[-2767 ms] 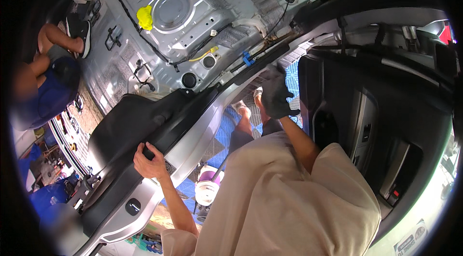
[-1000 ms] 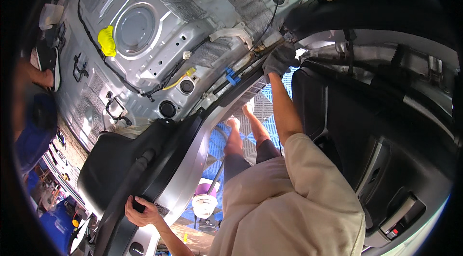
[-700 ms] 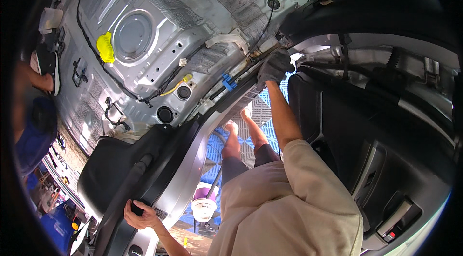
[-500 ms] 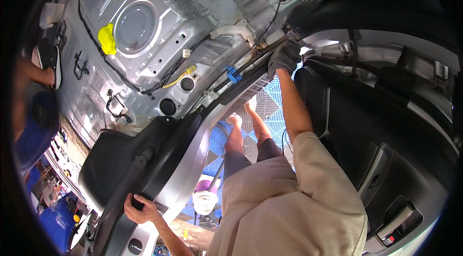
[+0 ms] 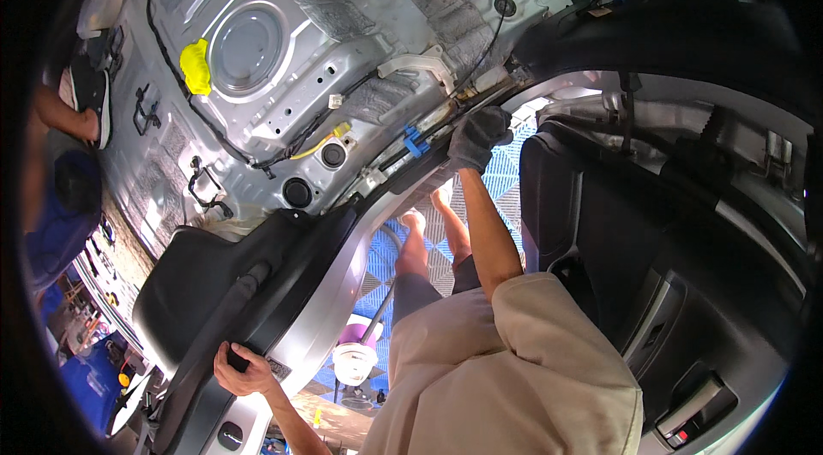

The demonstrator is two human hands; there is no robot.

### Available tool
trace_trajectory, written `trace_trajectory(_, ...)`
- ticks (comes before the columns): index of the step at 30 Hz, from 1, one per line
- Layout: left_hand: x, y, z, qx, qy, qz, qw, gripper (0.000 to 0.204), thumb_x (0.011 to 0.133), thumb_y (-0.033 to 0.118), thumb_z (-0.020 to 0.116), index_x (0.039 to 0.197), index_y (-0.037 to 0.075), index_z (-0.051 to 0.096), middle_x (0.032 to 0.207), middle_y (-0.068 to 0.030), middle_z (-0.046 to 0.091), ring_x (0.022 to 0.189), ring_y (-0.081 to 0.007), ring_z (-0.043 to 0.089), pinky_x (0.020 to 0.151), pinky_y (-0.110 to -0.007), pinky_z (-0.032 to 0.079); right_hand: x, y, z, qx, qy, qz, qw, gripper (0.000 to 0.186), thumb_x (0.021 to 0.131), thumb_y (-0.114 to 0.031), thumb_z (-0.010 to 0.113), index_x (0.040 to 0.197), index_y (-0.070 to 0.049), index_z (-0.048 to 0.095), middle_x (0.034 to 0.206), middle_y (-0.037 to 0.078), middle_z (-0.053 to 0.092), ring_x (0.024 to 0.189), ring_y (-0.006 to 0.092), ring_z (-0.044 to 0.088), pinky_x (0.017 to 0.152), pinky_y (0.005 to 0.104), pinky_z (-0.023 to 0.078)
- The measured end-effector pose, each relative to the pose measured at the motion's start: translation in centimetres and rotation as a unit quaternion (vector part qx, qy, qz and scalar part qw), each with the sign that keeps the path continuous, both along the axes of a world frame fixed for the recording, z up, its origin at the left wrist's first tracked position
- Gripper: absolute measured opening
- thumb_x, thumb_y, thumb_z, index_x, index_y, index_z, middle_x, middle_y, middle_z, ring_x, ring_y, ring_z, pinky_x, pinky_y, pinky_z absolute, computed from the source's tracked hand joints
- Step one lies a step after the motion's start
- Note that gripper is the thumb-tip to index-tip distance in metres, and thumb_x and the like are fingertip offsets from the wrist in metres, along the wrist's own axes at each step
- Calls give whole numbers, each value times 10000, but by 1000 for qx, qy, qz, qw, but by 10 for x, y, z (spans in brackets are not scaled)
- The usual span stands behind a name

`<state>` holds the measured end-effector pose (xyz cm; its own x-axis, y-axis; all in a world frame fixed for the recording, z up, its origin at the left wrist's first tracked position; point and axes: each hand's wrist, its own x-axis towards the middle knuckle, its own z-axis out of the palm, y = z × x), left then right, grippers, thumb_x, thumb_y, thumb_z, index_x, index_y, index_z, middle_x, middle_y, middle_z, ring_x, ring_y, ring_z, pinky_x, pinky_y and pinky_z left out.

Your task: The person installs a plastic trim panel into the rear of a silver car with the trunk open. They align the panel and press it into place, then move to the side of the car to adjust a door panel and interior trim.

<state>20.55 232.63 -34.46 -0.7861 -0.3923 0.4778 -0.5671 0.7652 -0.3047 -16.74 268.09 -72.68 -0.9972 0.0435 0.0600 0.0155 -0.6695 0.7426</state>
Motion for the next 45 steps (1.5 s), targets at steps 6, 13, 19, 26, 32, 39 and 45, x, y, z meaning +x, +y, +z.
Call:
trace_trajectory(6, 3, -4, -2, -9, 1, -6, 1000, 221, 1000, 250, 714, 955, 44, 782, 929, -60, 782, 857, -277, 743, 768, -407, 547, -44, 54, -53, -289, -9, 59, 956, 221, 827, -128, 842, 902, -148, 636, 828, -54, 576, 771, 72, 586, 762, 268, 517)
trace_trajectory(13, 6, -5, -3, -9, 5, -5, 1000, 230, 1012, 254, 707, 960, 42, 782, 939, -63, 782, 858, -284, 740, 761, -410, 545, -68, 89, -73, -898, 36, 51, 435, 202, 845, -157, 821, 936, -134, 642, 873, -26, 591, 814, 101, 596, 787, 286, 520)
trace_trajectory(19, 8, -7, -3, -13, -6, -7, 1000, 253, 1023, 277, 698, 959, 46, 781, 936, -59, 782, 858, -283, 740, 762, -406, 550, -77, 107, -77, -916, 57, 44, 395, 196, 860, -181, 803, 964, -122, 648, 911, -2, 604, 851, 125, 605, 809, 301, 522)
trace_trajectory(26, 6, -4, -2, -10, -3, 2, 1000, 252, 1020, 273, 702, 957, 42, 781, 935, -64, 783, 875, -283, 741, 773, -409, 551, -77, 107, -75, -918, 77, 42, 388, 202, 878, -209, 781, 998, -109, 654, 956, 26, 619, 893, 154, 615, 833, 319, 525)
trace_trajectory(32, 6, -3, -2, -10, -5, 9, 1000, 237, 1012, 251, 713, 955, 32, 782, 939, -76, 784, 879, -289, 740, 786, -413, 555, -73, 113, -76, -921, 88, 44, 377, 218, 893, -234, 763, 1027, -97, 660, 994, 51, 632, 930, 179, 623, 855, 334, 528)
trace_trajectory(39, 6, -5, -3, -7, -4, -4, 1000, 230, 1014, 236, 713, 961, 23, 781, 944, -84, 786, 876, -292, 739, 793, -411, 558, -67, 113, -82, -934, 108, 49, 338, 245, 911, -262, 742, 1061, -83, 666, 1039, 79, 647, 973, 207, 633, 880, 352, 530)
trace_trajectory(45, 6, -5, -2, -13, -6, -8, 1000, 243, 1020, 255, 714, 961, 29, 781, 945, -83, 782, 873, -288, 739, 787, -411, 556, -59, 119, -86, -939, 114, 59, 320, 275, 927, -287, 724, 1090, -71, 672, 1078, 103, 660, 1009, 232, 642, 901, 367, 533)
